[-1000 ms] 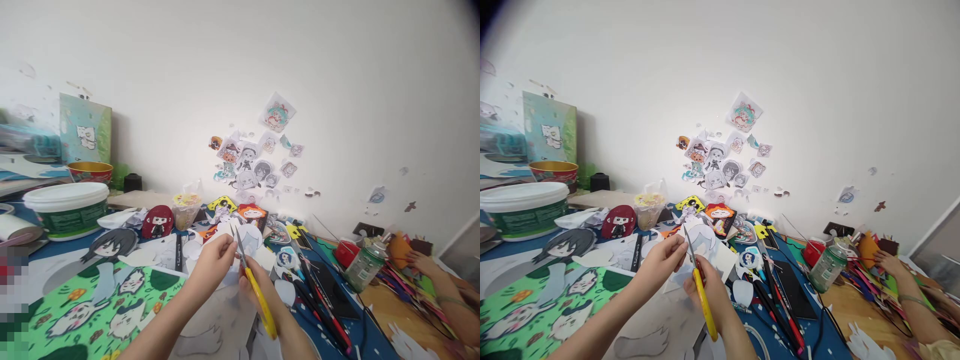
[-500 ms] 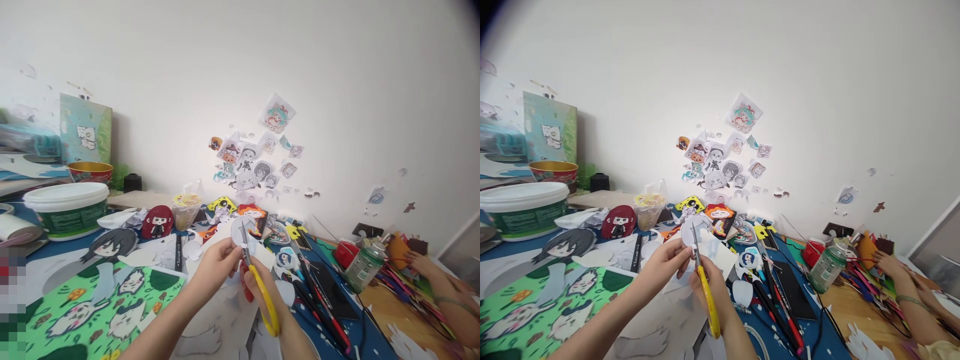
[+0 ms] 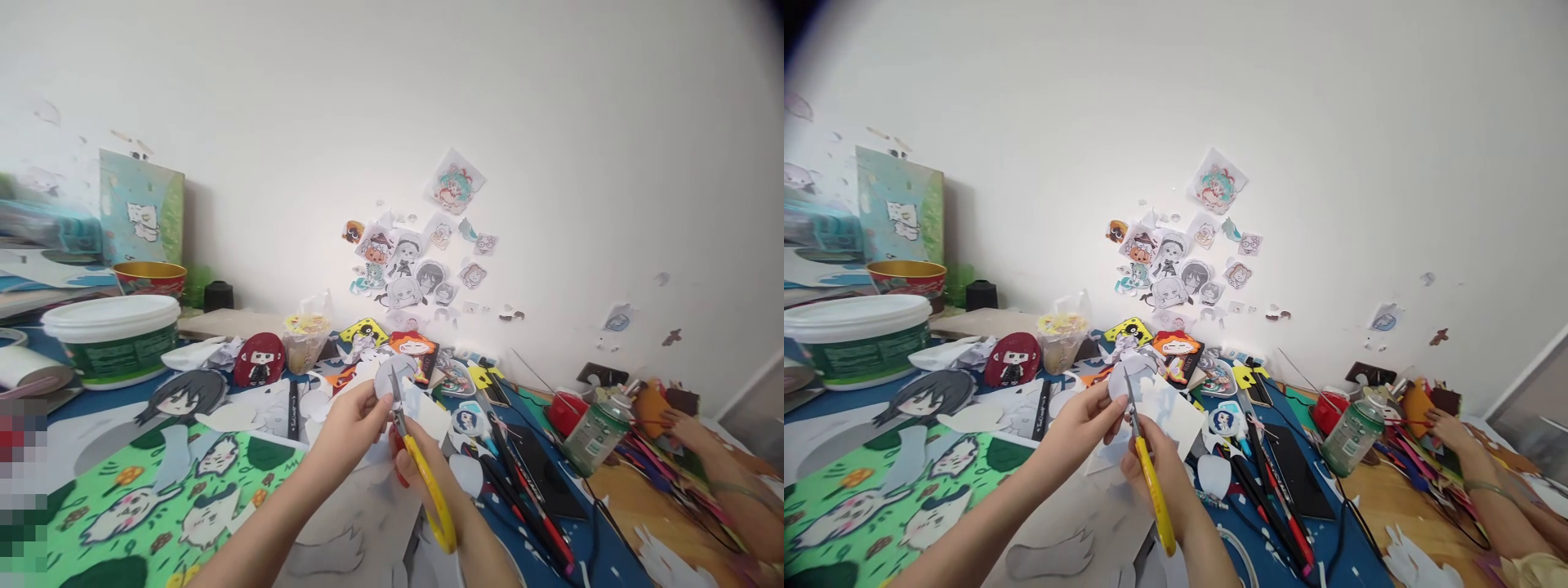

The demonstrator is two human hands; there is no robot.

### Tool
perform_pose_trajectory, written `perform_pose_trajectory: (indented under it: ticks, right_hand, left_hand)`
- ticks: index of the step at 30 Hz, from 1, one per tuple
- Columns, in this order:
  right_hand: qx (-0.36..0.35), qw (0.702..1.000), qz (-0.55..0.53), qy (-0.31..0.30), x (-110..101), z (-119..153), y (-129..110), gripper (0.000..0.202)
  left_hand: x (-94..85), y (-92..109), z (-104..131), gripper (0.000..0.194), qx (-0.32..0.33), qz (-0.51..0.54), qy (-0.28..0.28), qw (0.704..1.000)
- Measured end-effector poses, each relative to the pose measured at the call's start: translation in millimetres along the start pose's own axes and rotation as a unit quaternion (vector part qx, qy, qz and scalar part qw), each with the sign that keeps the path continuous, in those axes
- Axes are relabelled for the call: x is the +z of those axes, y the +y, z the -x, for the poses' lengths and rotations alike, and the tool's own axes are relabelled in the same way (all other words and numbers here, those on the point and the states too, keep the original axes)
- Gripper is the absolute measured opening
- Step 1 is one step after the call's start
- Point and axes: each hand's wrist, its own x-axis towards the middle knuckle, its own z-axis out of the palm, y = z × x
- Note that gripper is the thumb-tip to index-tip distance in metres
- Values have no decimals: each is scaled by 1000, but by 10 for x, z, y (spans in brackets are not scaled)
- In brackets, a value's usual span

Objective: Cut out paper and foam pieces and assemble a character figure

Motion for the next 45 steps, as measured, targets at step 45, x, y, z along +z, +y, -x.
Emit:
perform_pose_trajectory:
  ticks: [45]
  right_hand:
    - [4,999,-38,28,98,4,13,49]
  left_hand:
    - [19,8,15,30,-19,28,35,999]
